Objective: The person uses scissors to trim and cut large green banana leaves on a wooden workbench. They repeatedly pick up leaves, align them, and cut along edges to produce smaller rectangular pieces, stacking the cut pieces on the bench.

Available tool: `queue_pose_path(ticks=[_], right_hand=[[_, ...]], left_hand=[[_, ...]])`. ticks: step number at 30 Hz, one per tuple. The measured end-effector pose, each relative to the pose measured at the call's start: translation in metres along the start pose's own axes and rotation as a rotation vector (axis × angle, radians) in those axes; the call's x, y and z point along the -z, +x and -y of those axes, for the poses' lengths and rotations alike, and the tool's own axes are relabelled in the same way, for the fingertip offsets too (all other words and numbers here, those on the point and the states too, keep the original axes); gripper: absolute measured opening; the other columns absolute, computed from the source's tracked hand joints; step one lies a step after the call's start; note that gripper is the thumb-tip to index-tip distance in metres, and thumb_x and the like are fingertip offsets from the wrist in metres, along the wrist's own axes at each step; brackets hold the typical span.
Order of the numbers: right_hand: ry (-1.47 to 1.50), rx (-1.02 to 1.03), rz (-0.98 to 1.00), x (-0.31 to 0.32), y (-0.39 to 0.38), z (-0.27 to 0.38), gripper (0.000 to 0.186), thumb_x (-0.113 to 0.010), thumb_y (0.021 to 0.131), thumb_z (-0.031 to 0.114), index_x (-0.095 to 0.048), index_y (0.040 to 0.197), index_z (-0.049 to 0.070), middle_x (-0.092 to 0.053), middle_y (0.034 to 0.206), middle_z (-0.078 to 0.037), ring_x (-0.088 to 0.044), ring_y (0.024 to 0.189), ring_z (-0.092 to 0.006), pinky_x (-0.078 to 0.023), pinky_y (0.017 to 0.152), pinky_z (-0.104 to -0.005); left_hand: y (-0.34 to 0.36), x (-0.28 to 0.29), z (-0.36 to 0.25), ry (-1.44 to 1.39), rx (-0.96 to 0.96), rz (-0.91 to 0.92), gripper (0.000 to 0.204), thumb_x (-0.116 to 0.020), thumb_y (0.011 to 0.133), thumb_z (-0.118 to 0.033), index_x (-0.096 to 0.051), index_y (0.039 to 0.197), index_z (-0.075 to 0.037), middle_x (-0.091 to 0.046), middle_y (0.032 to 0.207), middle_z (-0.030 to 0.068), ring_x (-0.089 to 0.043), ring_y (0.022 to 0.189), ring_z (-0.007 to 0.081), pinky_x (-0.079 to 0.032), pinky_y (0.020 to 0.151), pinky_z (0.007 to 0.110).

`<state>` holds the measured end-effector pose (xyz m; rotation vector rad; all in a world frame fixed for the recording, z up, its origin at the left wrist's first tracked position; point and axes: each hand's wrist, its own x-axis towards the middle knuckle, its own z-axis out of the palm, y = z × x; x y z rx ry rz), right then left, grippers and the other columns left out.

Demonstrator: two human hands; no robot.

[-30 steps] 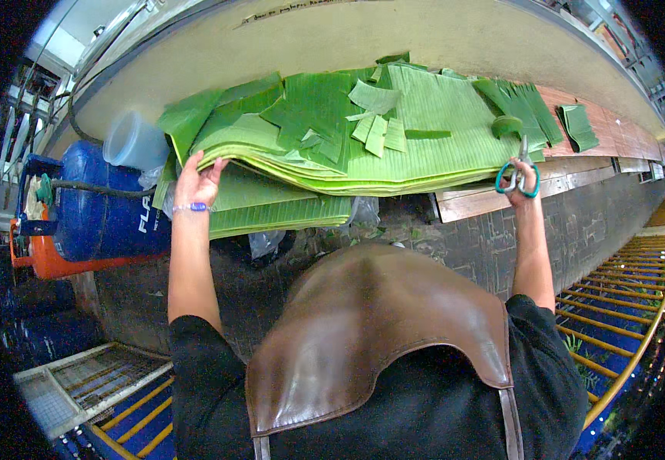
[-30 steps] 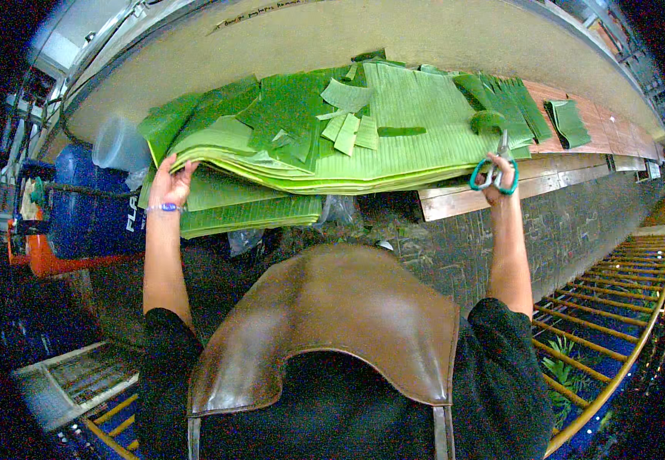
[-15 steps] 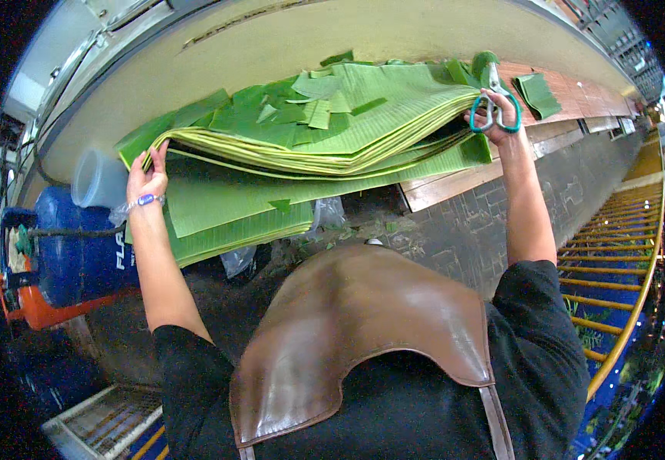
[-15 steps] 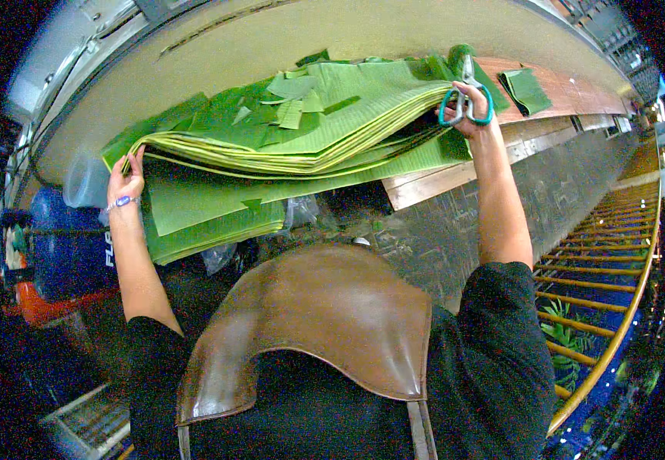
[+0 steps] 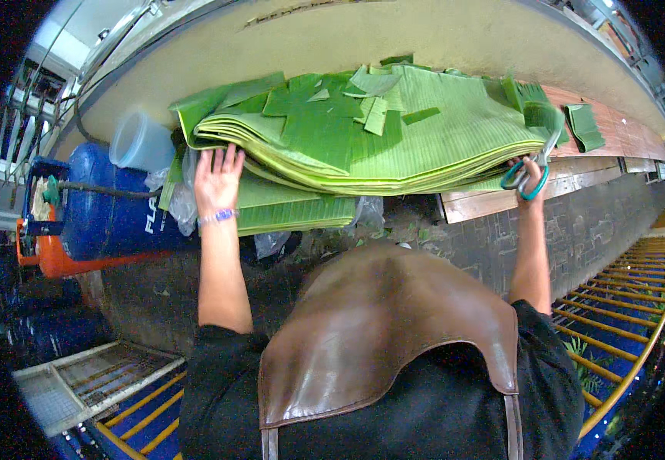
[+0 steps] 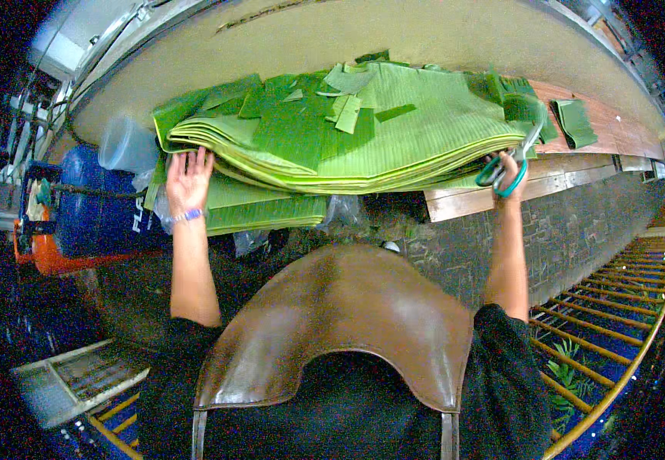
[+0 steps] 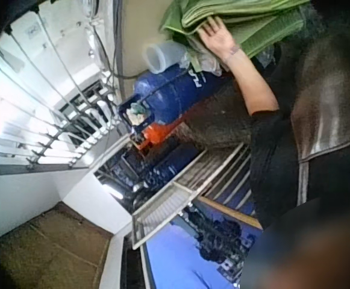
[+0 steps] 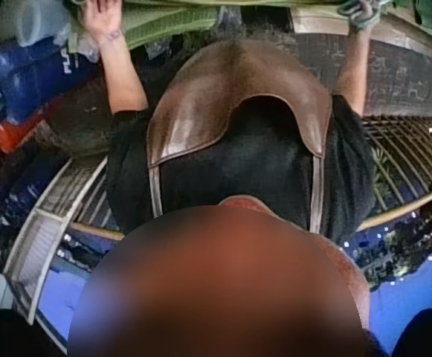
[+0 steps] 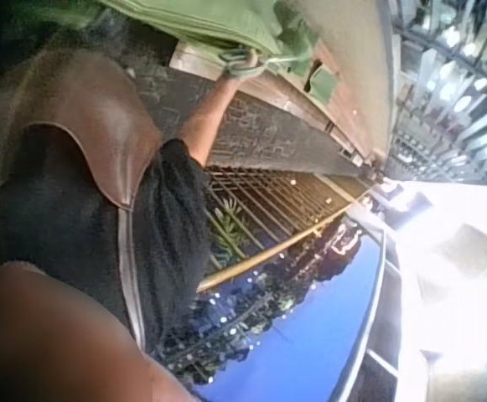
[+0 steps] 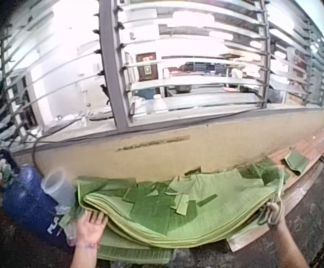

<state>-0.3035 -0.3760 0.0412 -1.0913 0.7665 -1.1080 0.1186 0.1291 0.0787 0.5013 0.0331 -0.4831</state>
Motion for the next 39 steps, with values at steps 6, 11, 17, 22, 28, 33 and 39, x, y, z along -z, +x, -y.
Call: queue_pose_path(ticks=[6, 11, 17, 22, 28, 33, 39], right_hand=[[0.266, 0.079, -0.164, 0.023, -0.014, -0.067, 0.03, -0.057, 0.072, 0.0, -0.051, 0.101, 0.007, -0.057, 0.085, -0.006, -0.059, 0.074, -0.0222, -0.051, 0.061, -0.0356], [0.406, -0.101, -0.28, 0.042, -0.041, -0.072, 0.033, -0.056, 0.072, 0.001, -0.05, 0.104, 0.006, -0.057, 0.09, -0.006, -0.058, 0.077, -0.0223, -0.048, 0.068, -0.0362], [0.235, -0.072, -0.514, 0.075, -0.053, -0.09, 0.042, -0.057, 0.072, -0.004, -0.05, 0.113, 0.001, -0.055, 0.096, -0.011, -0.059, 0.077, -0.0231, -0.053, 0.069, -0.0392], [0.315, -0.074, -0.543, 0.096, -0.038, -0.101, 0.045, -0.057, 0.073, -0.001, -0.052, 0.117, 0.003, -0.057, 0.103, -0.009, -0.058, 0.09, -0.0234, -0.05, 0.073, -0.0389], [0.42, -0.102, -0.369, 0.097, -0.026, -0.097, 0.041, -0.057, 0.074, 0.006, -0.052, 0.114, 0.007, -0.056, 0.1, -0.006, -0.059, 0.088, -0.0213, -0.052, 0.075, -0.0402], [0.29, -0.111, -0.205, 0.105, -0.023, -0.082, 0.04, -0.059, 0.073, 0.008, -0.053, 0.113, 0.007, -0.057, 0.091, -0.004, -0.059, 0.075, -0.0171, -0.051, 0.066, -0.031], [0.243, -0.267, 0.042, 0.141, 0.005, -0.076, 0.031, -0.057, 0.078, 0.013, -0.055, 0.108, 0.004, -0.062, 0.085, -0.007, -0.062, 0.073, -0.0192, -0.053, 0.07, -0.0339]], left_hand=[[-0.031, 0.069, 0.065, -0.029, 0.262, -0.576, 0.014, -0.058, 0.088, -0.007, -0.06, 0.101, -0.006, -0.064, 0.091, 0.007, -0.06, 0.08, 0.0201, -0.051, 0.077, 0.039], [-0.049, 0.084, 0.08, 0.72, 0.408, -0.501, 0.01, -0.053, 0.092, -0.009, -0.06, 0.1, -0.007, -0.063, 0.085, 0.007, -0.052, 0.057, 0.0103, -0.05, 0.054, 0.029], [-0.047, 0.07, 0.085, 2.271, -0.175, -0.011, 0.034, -0.067, 0.083, -0.027, -0.066, 0.104, 0.0, -0.065, 0.102, 0.0208, -0.062, 0.083, 0.0392, -0.049, 0.075, 0.044], [-0.057, 0.064, 0.095, 2.376, -0.463, 0.159, 0.038, -0.071, 0.079, -0.029, -0.068, 0.104, -0.001, -0.064, 0.107, 0.0233, -0.057, 0.103, 0.043, -0.042, 0.092, 0.048], [-0.061, 0.053, 0.115, 2.4, -0.411, 0.33, 0.032, -0.066, 0.081, -0.024, -0.067, 0.104, -0.002, -0.063, 0.109, 0.0236, -0.056, 0.103, 0.043, -0.036, 0.097, 0.052], [-0.065, 0.044, 0.121, 2.339, -0.432, 0.392, 0.035, -0.061, 0.085, -0.027, -0.063, 0.108, -0.001, -0.061, 0.111, 0.0255, -0.054, 0.103, 0.0453, -0.04, 0.093, 0.051], [-0.06, 0.048, 0.123, 2.29, -0.352, 0.422, 0.04, -0.057, 0.087, -0.034, -0.062, 0.113, -0.004, -0.06, 0.114, 0.0247, -0.055, 0.104, 0.045, -0.039, 0.094, 0.053]])
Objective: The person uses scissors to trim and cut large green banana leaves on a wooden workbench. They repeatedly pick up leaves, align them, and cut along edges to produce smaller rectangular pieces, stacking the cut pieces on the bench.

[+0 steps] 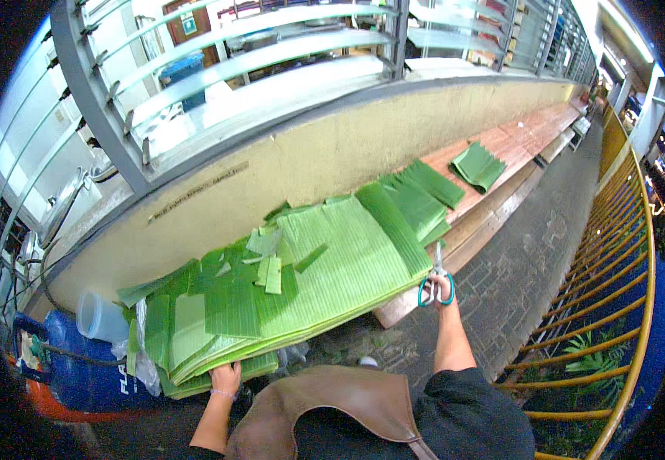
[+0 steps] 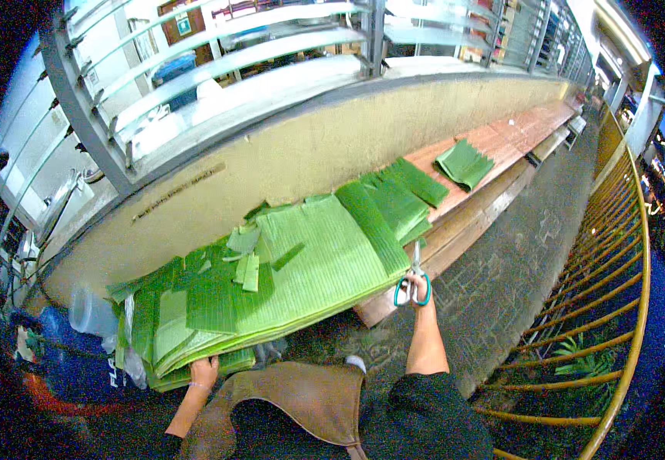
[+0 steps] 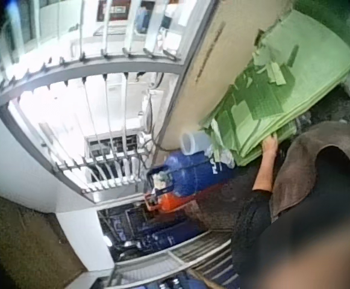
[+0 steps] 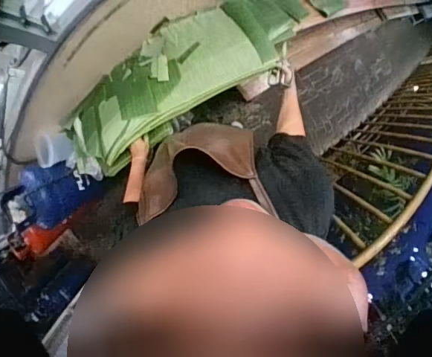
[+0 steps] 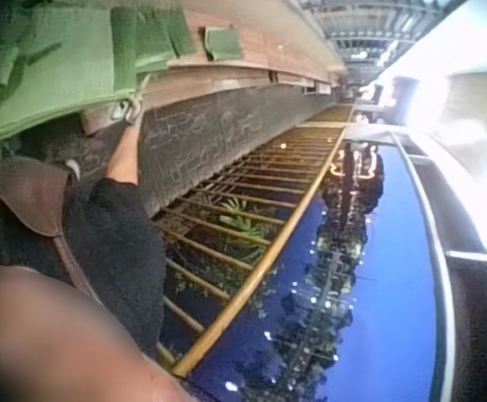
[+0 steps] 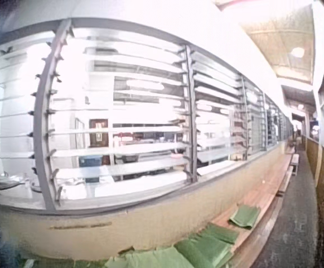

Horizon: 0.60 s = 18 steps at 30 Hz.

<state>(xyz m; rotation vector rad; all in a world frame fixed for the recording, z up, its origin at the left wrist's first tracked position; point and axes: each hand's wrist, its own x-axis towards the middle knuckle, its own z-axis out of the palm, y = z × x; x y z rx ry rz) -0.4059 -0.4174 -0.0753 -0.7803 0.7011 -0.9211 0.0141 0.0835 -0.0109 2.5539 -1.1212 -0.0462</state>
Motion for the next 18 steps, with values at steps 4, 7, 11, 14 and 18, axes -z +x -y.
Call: queue_pose_path(ticks=[4, 7, 11, 14, 18], right_hand=[[0.392, -0.013, 0.043, 0.012, 0.013, -0.018, 0.024, -0.056, 0.083, 0.019, -0.058, 0.101, 0.002, -0.063, 0.084, -0.01, -0.061, 0.074, -0.0237, -0.051, 0.078, -0.0482], [0.614, 0.061, 0.243, 0.014, 0.008, -0.027, 0.026, -0.056, 0.085, 0.025, -0.059, 0.101, 0.005, -0.064, 0.084, -0.01, -0.061, 0.08, -0.0257, -0.044, 0.088, -0.0595], [0.546, 0.023, 0.051, 0.005, 0.002, -0.021, 0.025, -0.057, 0.085, 0.024, -0.059, 0.102, 0.006, -0.065, 0.089, -0.008, -0.06, 0.078, -0.0252, -0.047, 0.083, -0.0588], [0.491, -0.028, 0.024, -0.001, 0.006, -0.009, 0.026, -0.057, 0.085, 0.025, -0.059, 0.103, 0.006, -0.064, 0.087, -0.007, -0.059, 0.074, -0.0235, -0.051, 0.076, -0.0495], [0.457, -0.023, 0.21, -0.004, 0.019, 0.011, 0.025, -0.055, 0.088, 0.03, -0.061, 0.095, 0.007, -0.064, 0.076, -0.008, -0.06, 0.071, -0.027, -0.052, 0.066, -0.0466]], left_hand=[[0.009, -0.006, -0.004, -0.011, -0.053, 0.101, 0.045, -0.057, 0.086, -0.037, -0.059, 0.119, -0.007, -0.054, 0.125, 0.0238, -0.051, 0.113, 0.0432, -0.038, 0.099, 0.052], [0.019, -0.014, -0.024, -0.085, -0.091, 0.188, 0.045, -0.056, 0.086, -0.038, -0.059, 0.119, -0.008, -0.054, 0.125, 0.0234, -0.05, 0.114, 0.0428, -0.039, 0.099, 0.051], [0.035, -0.03, -0.056, 0.037, -0.224, 0.167, 0.045, -0.056, 0.085, -0.038, -0.06, 0.117, -0.007, -0.057, 0.119, 0.0235, -0.054, 0.108, 0.0432, -0.041, 0.097, 0.049], [0.047, -0.036, -0.068, 0.084, -0.294, 0.268, 0.04, -0.057, 0.083, -0.032, -0.061, 0.112, -0.005, -0.06, 0.111, 0.0232, -0.057, 0.102, 0.0418, -0.043, 0.095, 0.049], [0.068, -0.024, -0.078, 0.128, -0.442, 0.348, 0.031, -0.055, 0.082, -0.021, -0.062, 0.106, -0.004, -0.062, 0.105, 0.0233, -0.059, 0.098, 0.04, -0.045, 0.092, 0.049]])
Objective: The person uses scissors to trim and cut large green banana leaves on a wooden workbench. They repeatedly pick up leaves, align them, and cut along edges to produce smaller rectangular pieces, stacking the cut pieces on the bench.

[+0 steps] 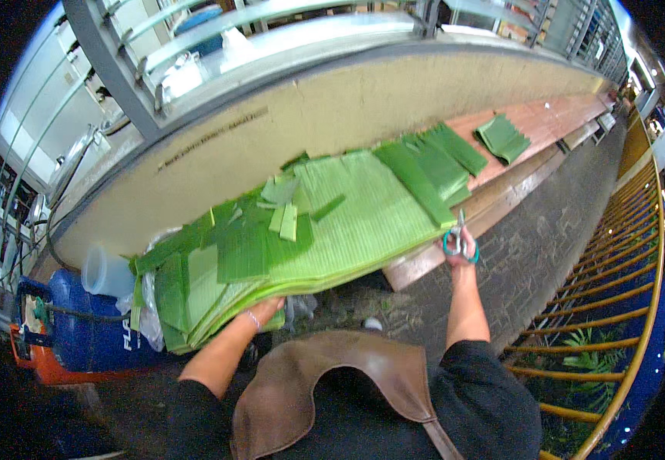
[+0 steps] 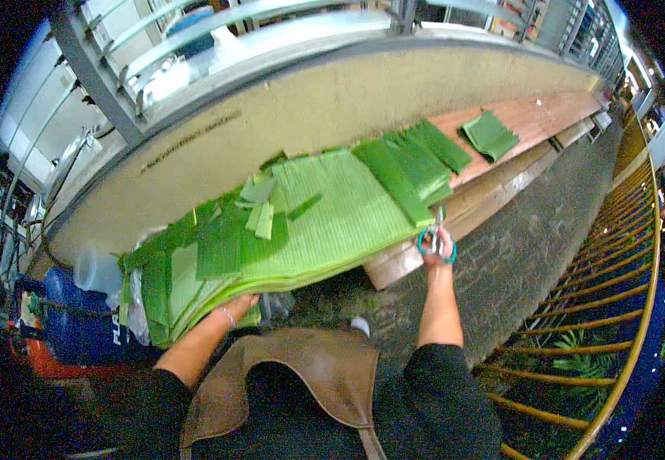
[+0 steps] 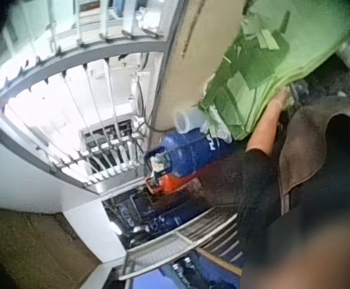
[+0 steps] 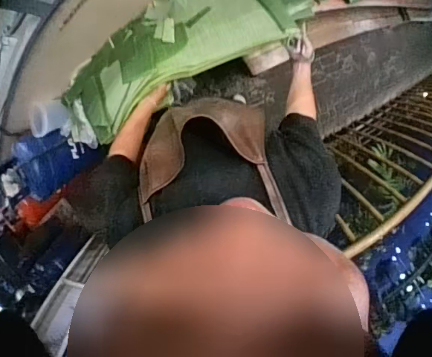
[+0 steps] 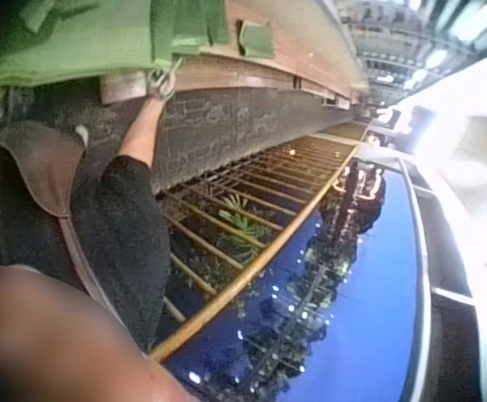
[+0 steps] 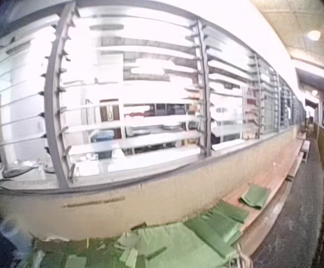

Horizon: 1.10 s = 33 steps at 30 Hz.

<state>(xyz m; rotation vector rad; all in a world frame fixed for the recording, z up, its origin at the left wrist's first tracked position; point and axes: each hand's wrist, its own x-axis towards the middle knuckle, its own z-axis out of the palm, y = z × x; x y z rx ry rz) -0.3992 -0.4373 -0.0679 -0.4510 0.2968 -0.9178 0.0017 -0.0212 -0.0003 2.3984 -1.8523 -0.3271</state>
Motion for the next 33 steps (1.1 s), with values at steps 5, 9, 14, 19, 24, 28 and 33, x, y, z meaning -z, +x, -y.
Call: queue_pose_path(ticks=[5, 9, 14, 19, 24, 28, 33], right_hand=[[-0.052, -0.04, -0.049, -0.037, 0.023, 0.03, 0.035, -0.05, 0.094, 0.039, -0.06, 0.108, 0.009, -0.065, 0.081, -0.008, -0.064, 0.072, -0.0287, -0.052, 0.072, -0.0601], [-0.283, 0.013, -0.116, -0.095, 0.043, 0.056, 0.037, -0.054, 0.091, 0.04, -0.057, 0.111, 0.009, -0.064, 0.089, -0.011, -0.062, 0.073, -0.0292, -0.053, 0.067, -0.0535], [-0.374, 0.053, -0.035, -0.182, 0.066, 0.089, 0.025, -0.057, 0.092, 0.034, -0.057, 0.101, 0.011, -0.063, 0.083, -0.008, -0.063, 0.073, -0.024, -0.054, 0.062, -0.0423], [-0.55, -0.002, -0.109, -0.246, 0.063, 0.123, 0.03, -0.062, 0.088, 0.038, -0.06, 0.097, 0.009, -0.062, 0.08, -0.011, -0.062, 0.07, -0.025, -0.054, 0.059, -0.0422], [-0.616, -0.144, -0.024, -0.274, 0.069, 0.135, 0.034, -0.058, 0.09, 0.039, -0.058, 0.095, 0.005, -0.061, 0.082, -0.012, -0.06, 0.071, -0.0287, -0.051, 0.065, -0.0427], [-0.685, -0.116, -0.074, -0.286, 0.068, 0.137, 0.036, -0.059, 0.089, 0.04, -0.055, 0.089, 0.005, -0.058, 0.077, -0.011, -0.057, 0.067, -0.0254, -0.048, 0.058, -0.0378], [-0.696, -0.047, -0.05, -0.303, 0.047, 0.15, 0.038, -0.059, 0.09, 0.039, -0.056, 0.097, 0.002, -0.058, 0.072, -0.011, -0.059, 0.055, -0.0233, -0.057, 0.06, -0.04]], left_hand=[[0.018, 0.056, 0.005, 0.145, -0.289, -0.136, 0.027, -0.054, 0.08, -0.015, -0.063, 0.103, -0.003, -0.062, 0.102, 0.0234, -0.06, 0.097, 0.0391, -0.046, 0.09, 0.048], [0.034, 0.108, 0.015, 0.258, -0.449, -0.289, 0.024, -0.053, 0.079, -0.01, -0.063, 0.1, -0.003, -0.063, 0.1, 0.0235, -0.06, 0.095, 0.0385, -0.047, 0.088, 0.047], [0.055, 0.176, 0.031, 0.03, -0.333, -0.325, 0.023, -0.052, 0.076, 0.004, -0.065, 0.095, -0.003, -0.065, 0.089, 0.0224, -0.064, 0.086, 0.0373, -0.052, 0.078, 0.044], [0.051, 0.224, 0.037, -0.106, -0.325, -0.332, 0.015, -0.058, 0.081, -0.003, -0.066, 0.094, -0.004, -0.065, 0.089, 0.02, -0.064, 0.084, 0.0364, -0.052, 0.072, 0.041], [0.054, 0.244, 0.041, -0.209, -0.298, -0.099, 0.017, -0.062, 0.081, -0.005, -0.068, 0.097, -0.005, -0.066, 0.088, 0.0191, -0.065, 0.082, 0.0339, -0.052, 0.073, 0.038], [0.046, 0.242, 0.04, -0.244, -0.335, -0.093, 0.017, -0.063, 0.081, -0.006, -0.068, 0.096, -0.005, -0.067, 0.09, 0.0173, -0.065, 0.083, 0.0329, -0.052, 0.075, 0.037], [0.023, 0.223, 0.039, -0.215, -0.351, -0.297, 0.016, -0.06, 0.081, -0.005, -0.066, 0.097, -0.005, -0.067, 0.09, 0.0161, -0.065, 0.083, 0.033, -0.052, 0.074, 0.038]])
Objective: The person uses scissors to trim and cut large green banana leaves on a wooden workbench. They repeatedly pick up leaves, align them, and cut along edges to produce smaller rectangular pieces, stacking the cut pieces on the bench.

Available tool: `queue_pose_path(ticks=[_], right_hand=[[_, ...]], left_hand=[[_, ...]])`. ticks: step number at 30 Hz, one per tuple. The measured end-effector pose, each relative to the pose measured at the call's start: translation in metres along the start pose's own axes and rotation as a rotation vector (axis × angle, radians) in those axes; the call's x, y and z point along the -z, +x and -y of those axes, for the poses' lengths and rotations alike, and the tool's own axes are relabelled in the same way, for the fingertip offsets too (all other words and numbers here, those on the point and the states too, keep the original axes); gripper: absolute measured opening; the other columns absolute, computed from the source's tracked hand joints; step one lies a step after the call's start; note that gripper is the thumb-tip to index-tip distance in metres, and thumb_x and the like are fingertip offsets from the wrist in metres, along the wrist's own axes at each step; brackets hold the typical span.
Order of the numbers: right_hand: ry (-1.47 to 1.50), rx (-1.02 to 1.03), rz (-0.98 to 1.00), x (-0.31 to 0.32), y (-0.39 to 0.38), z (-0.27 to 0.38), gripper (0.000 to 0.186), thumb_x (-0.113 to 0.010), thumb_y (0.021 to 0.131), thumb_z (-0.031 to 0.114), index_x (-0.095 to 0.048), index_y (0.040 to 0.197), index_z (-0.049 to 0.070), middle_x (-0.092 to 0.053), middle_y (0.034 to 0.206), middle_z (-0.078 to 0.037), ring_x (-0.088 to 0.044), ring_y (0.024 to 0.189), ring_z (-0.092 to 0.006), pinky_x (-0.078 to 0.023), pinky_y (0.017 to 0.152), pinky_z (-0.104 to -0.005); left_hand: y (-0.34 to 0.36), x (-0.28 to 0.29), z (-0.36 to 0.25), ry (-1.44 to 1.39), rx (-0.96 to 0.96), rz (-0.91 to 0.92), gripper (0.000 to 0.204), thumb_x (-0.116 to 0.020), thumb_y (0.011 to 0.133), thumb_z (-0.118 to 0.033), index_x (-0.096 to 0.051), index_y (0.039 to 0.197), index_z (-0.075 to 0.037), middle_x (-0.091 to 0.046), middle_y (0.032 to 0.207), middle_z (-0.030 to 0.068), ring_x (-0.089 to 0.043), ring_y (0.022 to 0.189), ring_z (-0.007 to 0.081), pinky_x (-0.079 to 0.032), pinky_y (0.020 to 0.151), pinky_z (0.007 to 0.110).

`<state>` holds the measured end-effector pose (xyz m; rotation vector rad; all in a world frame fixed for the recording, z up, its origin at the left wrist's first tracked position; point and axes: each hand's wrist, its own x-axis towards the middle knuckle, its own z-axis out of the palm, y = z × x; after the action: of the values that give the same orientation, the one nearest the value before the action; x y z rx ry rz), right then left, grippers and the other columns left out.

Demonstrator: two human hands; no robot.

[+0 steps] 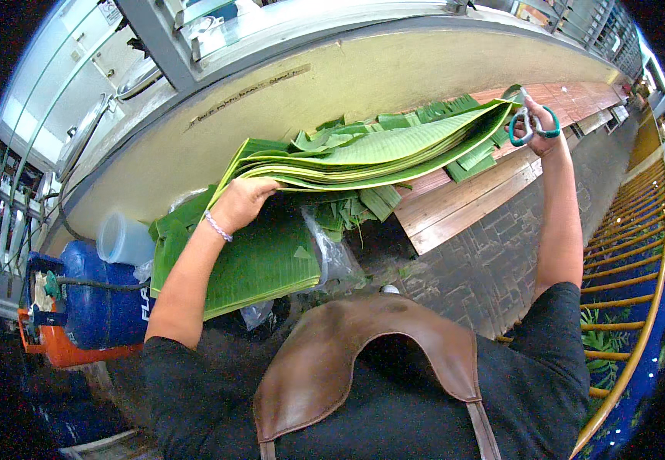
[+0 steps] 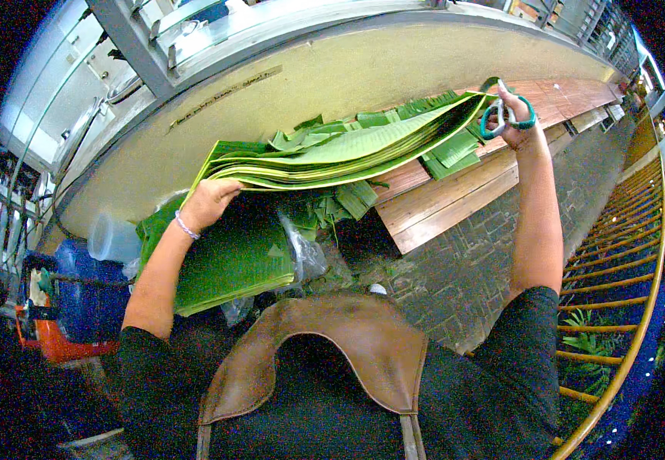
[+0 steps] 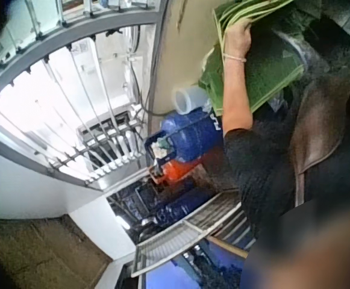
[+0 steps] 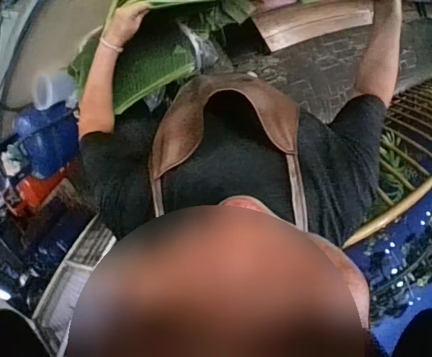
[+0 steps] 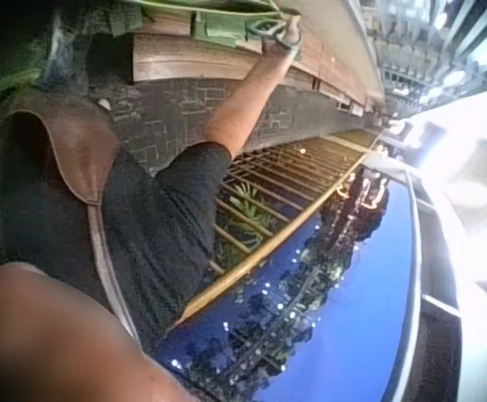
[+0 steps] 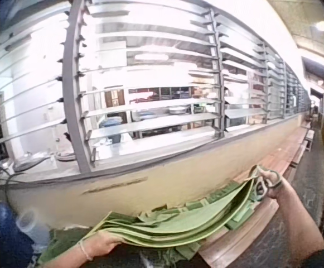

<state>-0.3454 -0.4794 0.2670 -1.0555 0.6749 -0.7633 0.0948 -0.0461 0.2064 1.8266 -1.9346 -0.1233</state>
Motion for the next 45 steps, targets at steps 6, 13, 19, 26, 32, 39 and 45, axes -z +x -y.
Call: queue_pose_path(ticks=[6, 13, 19, 26, 32, 39, 45], right_hand=[[-0.122, -0.086, -0.032, -0.002, -0.007, -0.008, 0.037, -0.058, 0.089, 0.04, -0.058, 0.094, 0.003, -0.062, 0.079, -0.011, -0.062, 0.068, -0.0256, -0.054, 0.06, -0.0408], [-0.309, 0.05, -0.27, 0.022, -0.053, -0.064, 0.033, -0.065, 0.084, 0.042, -0.056, 0.084, 0.011, -0.054, 0.066, -0.003, -0.054, 0.055, -0.0157, -0.046, 0.046, -0.0304], [-0.304, -0.053, -0.422, 0.079, -0.104, -0.14, 0.037, -0.064, 0.084, 0.044, -0.062, 0.09, 0.008, -0.059, 0.072, -0.005, -0.056, 0.06, -0.0182, -0.046, 0.051, -0.0307], [-0.141, 0.036, -0.437, 0.097, -0.118, -0.228, 0.034, -0.066, 0.084, 0.04, -0.061, 0.096, 0.008, -0.06, 0.071, -0.005, -0.054, 0.054, -0.0163, -0.043, 0.046, -0.0305], [0.081, 0.058, -0.522, 0.103, -0.14, -0.254, 0.029, -0.065, 0.086, 0.037, -0.059, 0.097, 0.011, -0.056, 0.072, 0.001, -0.051, 0.054, -0.0107, -0.038, 0.044, -0.0244], [0.396, 0.094, -0.329, 0.123, -0.14, -0.276, 0.041, -0.06, 0.089, 0.029, -0.05, 0.12, 0.003, -0.06, 0.11, -0.013, -0.058, 0.099, -0.0276, -0.048, 0.084, -0.0441], [0.537, 0.045, -0.204, 0.143, -0.136, -0.272, 0.035, -0.058, 0.088, 0.02, -0.052, 0.12, 0.008, -0.063, 0.106, -0.005, -0.059, 0.097, -0.0217, -0.044, 0.09, -0.0559]], left_hand=[[-0.039, -0.015, -0.019, 0.138, 0.057, 0.184, 0.046, -0.067, 0.073, -0.01, -0.058, 0.118, -0.005, -0.063, 0.096, 0.0229, -0.06, 0.093, 0.039, -0.048, 0.085, 0.045], [-0.042, -0.024, -0.033, -0.093, 0.251, 0.106, 0.061, -0.061, 0.085, -0.047, -0.056, 0.119, 0.004, -0.06, 0.114, 0.0264, -0.058, 0.105, 0.0395, -0.046, 0.092, 0.043], [-0.022, -0.073, -0.021, -0.52, 0.551, 0.096, 0.066, -0.056, 0.087, -0.056, -0.059, 0.113, 0.005, -0.063, 0.111, 0.0223, -0.062, 0.101, 0.036, -0.05, 0.085, 0.041], [-0.053, -0.225, -0.054, -1.827, 0.881, 0.027, 0.027, -0.064, 0.088, -0.013, -0.057, 0.112, -0.001, -0.061, 0.115, 0.0148, -0.057, 0.111, 0.0283, -0.046, 0.1, 0.048], [-0.066, -0.307, -0.081, -2.031, 0.975, -0.073, 0.016, -0.066, 0.088, -0.016, -0.062, 0.101, -0.006, -0.064, 0.108, 0.007, -0.058, 0.104, 0.0184, -0.039, 0.104, 0.042], [-0.015, -0.335, -0.134, -2.324, 1.074, -0.129, 0.07, -0.076, 0.078, -0.036, -0.042, 0.131, -0.006, -0.044, 0.138, 0.0135, -0.031, 0.136, 0.03, -0.023, 0.114, 0.047], [0.046, -0.359, -0.171, -2.561, 1.115, -0.238, 0.08, -0.076, 0.075, -0.041, -0.037, 0.136, -0.005, -0.04, 0.142, 0.0129, -0.029, 0.137, 0.0319, -0.019, 0.115, 0.05]])
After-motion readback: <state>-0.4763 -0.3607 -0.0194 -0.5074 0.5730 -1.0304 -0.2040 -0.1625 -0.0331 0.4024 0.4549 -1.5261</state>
